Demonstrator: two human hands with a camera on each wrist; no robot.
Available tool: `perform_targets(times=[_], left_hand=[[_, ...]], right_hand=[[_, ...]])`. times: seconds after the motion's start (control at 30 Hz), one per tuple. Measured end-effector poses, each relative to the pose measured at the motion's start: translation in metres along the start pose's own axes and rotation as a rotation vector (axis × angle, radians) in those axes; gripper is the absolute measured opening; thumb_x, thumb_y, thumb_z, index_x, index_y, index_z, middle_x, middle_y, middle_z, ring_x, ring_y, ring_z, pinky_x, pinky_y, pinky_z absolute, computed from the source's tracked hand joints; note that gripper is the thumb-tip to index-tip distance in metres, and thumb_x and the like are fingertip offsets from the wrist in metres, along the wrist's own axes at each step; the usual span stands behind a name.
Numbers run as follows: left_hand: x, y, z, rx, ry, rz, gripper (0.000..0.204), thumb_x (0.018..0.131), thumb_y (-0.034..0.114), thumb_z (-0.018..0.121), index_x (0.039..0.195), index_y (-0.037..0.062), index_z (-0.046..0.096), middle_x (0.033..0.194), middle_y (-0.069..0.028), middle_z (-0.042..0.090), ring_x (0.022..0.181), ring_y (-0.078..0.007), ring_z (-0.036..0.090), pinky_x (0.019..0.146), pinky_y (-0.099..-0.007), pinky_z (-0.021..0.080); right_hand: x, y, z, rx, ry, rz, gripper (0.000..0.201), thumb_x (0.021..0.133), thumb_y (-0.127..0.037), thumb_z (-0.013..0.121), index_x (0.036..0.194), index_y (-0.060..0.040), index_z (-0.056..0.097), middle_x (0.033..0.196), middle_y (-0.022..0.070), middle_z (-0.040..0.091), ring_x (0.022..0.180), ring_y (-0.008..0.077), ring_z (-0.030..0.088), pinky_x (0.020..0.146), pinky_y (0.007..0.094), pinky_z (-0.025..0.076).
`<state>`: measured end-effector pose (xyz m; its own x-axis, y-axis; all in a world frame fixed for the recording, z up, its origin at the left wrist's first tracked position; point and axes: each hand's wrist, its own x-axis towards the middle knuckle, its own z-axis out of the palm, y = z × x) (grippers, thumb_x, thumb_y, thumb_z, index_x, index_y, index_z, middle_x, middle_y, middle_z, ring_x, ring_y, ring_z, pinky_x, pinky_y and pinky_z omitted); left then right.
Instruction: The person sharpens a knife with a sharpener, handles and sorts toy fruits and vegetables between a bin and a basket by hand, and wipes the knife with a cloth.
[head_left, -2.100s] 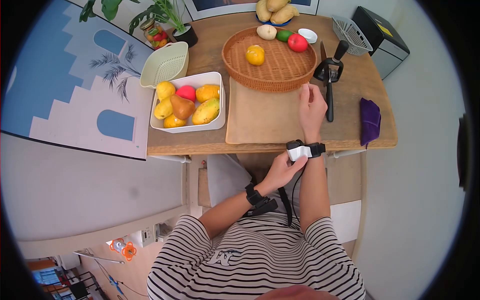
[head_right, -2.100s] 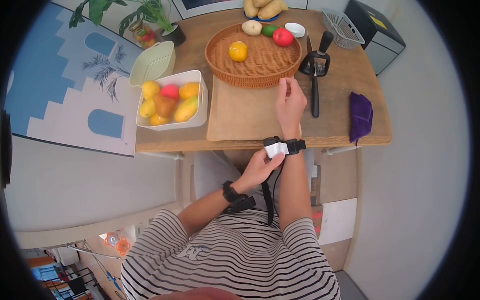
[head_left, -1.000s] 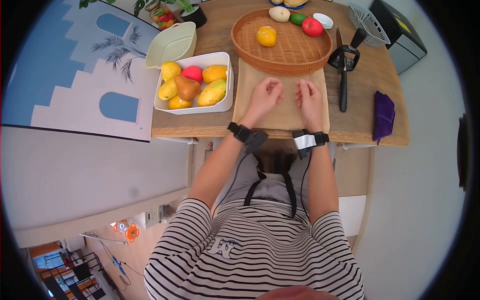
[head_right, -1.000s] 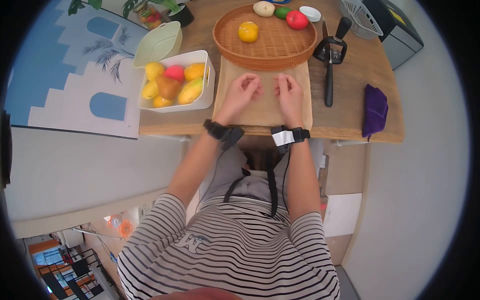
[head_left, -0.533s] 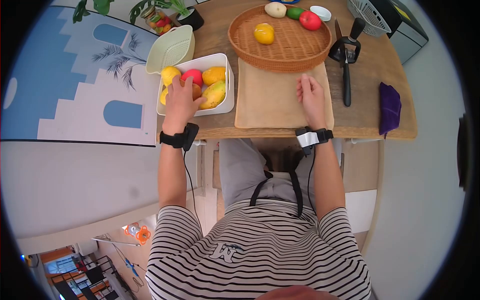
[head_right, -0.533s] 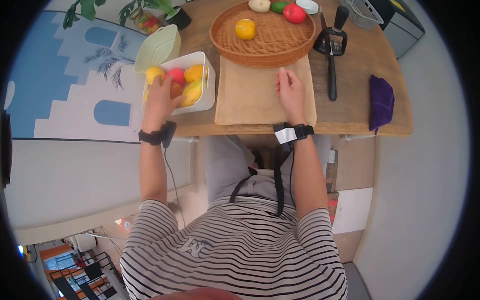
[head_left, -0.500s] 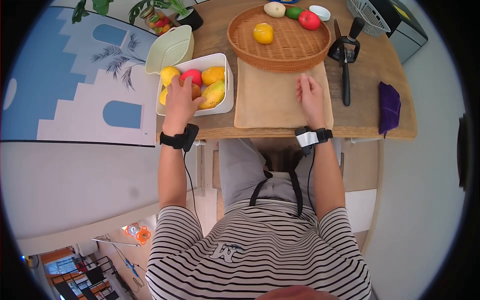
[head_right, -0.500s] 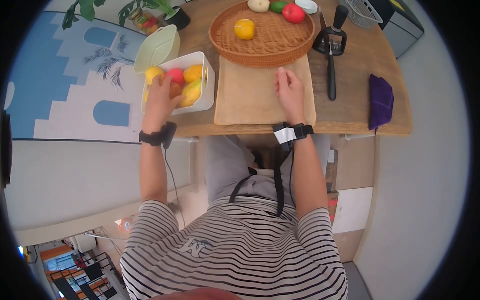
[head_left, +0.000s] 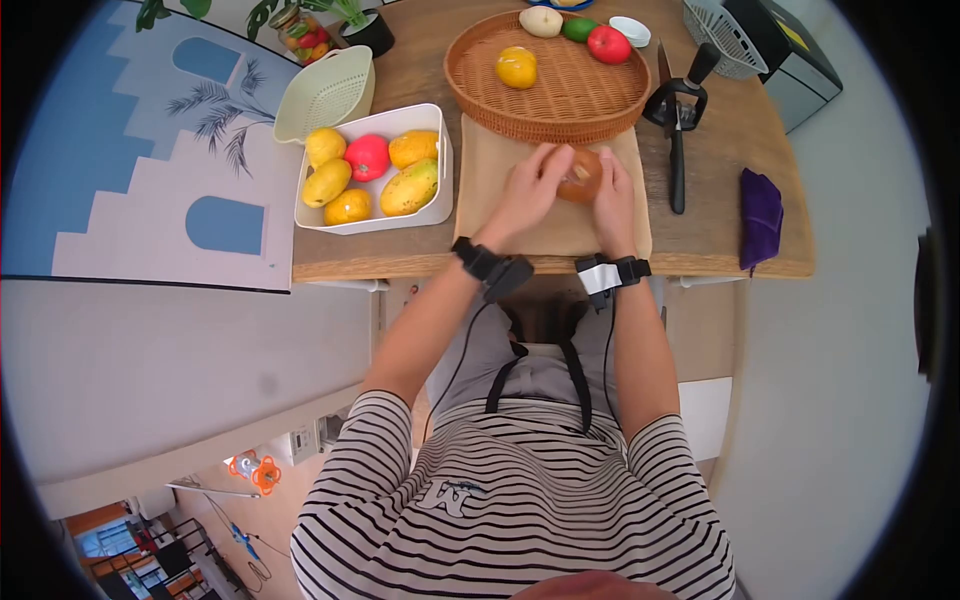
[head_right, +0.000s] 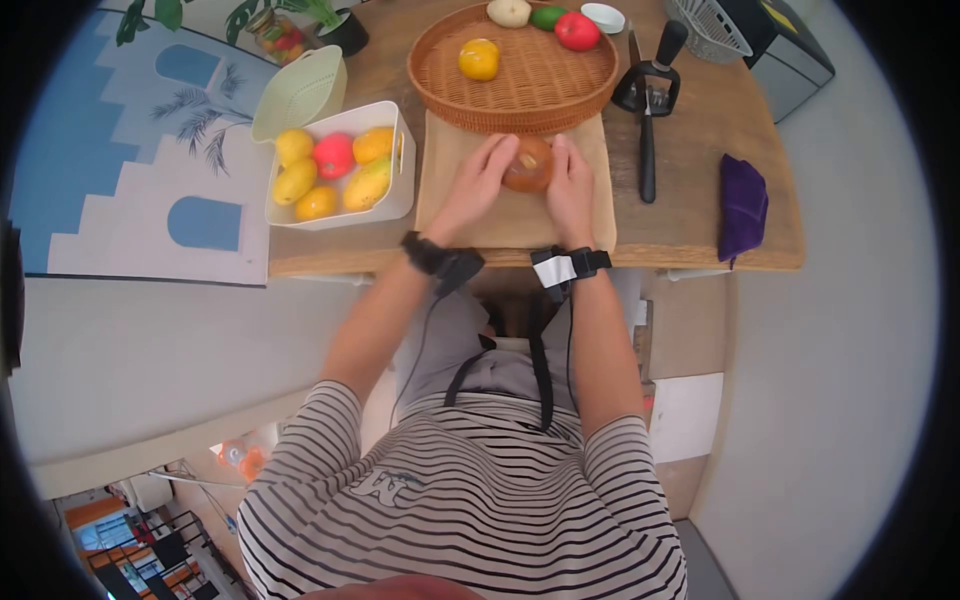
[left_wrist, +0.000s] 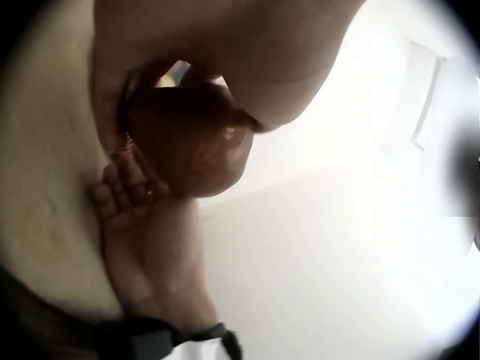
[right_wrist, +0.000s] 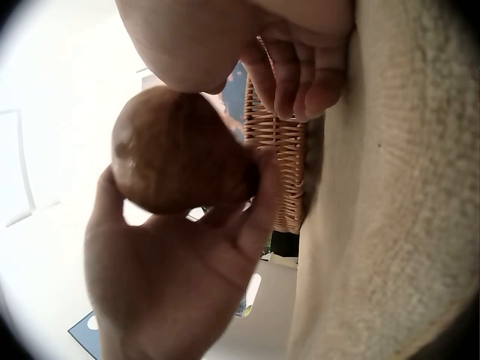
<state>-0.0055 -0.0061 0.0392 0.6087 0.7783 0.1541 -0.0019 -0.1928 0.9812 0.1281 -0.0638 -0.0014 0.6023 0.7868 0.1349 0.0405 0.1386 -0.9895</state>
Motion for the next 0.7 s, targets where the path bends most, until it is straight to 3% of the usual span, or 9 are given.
perform_targets(times=[0.07,0.17,0.3,0.4,0.47,0.5,0.57,0.7], left_hand=[[0.014,-0.031,0.014,-0.336,0.157,-0.114,0.039,0.101,0.035,0.049,0.1,-0.0017,0.062,0.092,-0.0101,0.066,0.087,-0.0152,0.06,0.081,-0.0315,0.048],[0.018,-0.046,0.019,-0.209,0.238,-0.105,0.045,0.104,0.036,0.041,0.096,-0.0019,0.063,0.095,-0.0119,0.066,0.089,-0.0172,0.061,0.083,-0.0308,0.048],[0.005,-0.035,0.019,-0.121,0.258,-0.067,0.04,0.103,0.034,0.044,0.101,-0.0022,0.061,0.097,-0.0138,0.066,0.093,-0.0193,0.062,0.085,-0.0316,0.047],[0.001,-0.023,0.026,-0.062,0.221,0.06,0.037,0.102,0.033,0.046,0.106,-0.002,0.059,0.099,-0.0157,0.066,0.096,-0.0216,0.063,0.085,-0.0327,0.047],[0.002,-0.026,0.031,0.064,0.229,0.287,0.036,0.101,0.033,0.048,0.11,-0.0009,0.057,0.1,-0.0158,0.067,0.094,-0.0224,0.063,0.084,-0.0328,0.048],[0.003,-0.028,0.031,0.061,0.226,0.283,0.036,0.101,0.033,0.048,0.11,-0.0009,0.057,0.1,-0.0158,0.067,0.094,-0.0224,0.063,0.084,-0.0328,0.048],[0.006,-0.036,0.026,-0.075,0.287,0.035,0.037,0.101,0.033,0.05,0.109,-0.0014,0.057,0.098,-0.0148,0.066,0.095,-0.0208,0.062,0.084,-0.0314,0.047],[0.008,-0.047,0.019,-0.288,0.286,-0.06,0.037,0.1,0.032,0.052,0.111,-0.0025,0.057,0.098,-0.0136,0.066,0.095,-0.0189,0.062,0.083,-0.0308,0.048]], right_hand=[[-0.006,-0.016,0.003,-0.011,0.052,-0.091,0.036,0.104,-0.027,0.041,0.106,0.0018,0.062,0.095,0.0087,0.066,0.089,0.0188,0.062,0.082,0.0299,0.047],[-0.009,-0.02,0.009,-0.093,-0.008,-0.207,0.037,0.105,-0.027,0.038,0.109,0.0014,0.061,0.101,0.0107,0.066,0.099,0.019,0.061,0.089,0.0306,0.045],[-0.009,-0.023,0.01,-0.056,-0.134,-0.171,0.037,0.105,-0.028,0.038,0.113,0.0007,0.061,0.103,0.0109,0.066,0.101,0.018,0.06,0.09,0.0294,0.045],[-0.003,-0.01,0.003,-0.077,-0.166,-0.091,0.036,0.105,-0.027,0.039,0.117,0.0,0.059,0.106,0.0112,0.065,0.103,0.0182,0.06,0.092,0.0292,0.044],[-0.002,-0.01,0.002,0.041,-0.115,-0.022,0.033,0.103,-0.025,0.044,0.12,-0.0004,0.057,0.109,0.0111,0.063,0.104,0.0181,0.059,0.092,0.0293,0.045],[-0.003,-0.008,0.001,0.039,-0.112,-0.019,0.033,0.103,-0.025,0.044,0.12,-0.0004,0.057,0.109,0.0111,0.063,0.104,0.0181,0.059,0.092,0.0293,0.045],[-0.007,-0.019,0.007,-0.048,-0.146,-0.157,0.033,0.102,-0.025,0.047,0.123,-0.0008,0.056,0.112,0.0116,0.063,0.104,0.0183,0.059,0.091,0.0302,0.045],[-0.011,-0.025,0.009,-0.141,-0.261,-0.188,0.037,0.104,-0.028,0.043,0.128,-0.0016,0.053,0.122,0.0114,0.058,0.113,0.0164,0.053,0.098,0.0279,0.042]])
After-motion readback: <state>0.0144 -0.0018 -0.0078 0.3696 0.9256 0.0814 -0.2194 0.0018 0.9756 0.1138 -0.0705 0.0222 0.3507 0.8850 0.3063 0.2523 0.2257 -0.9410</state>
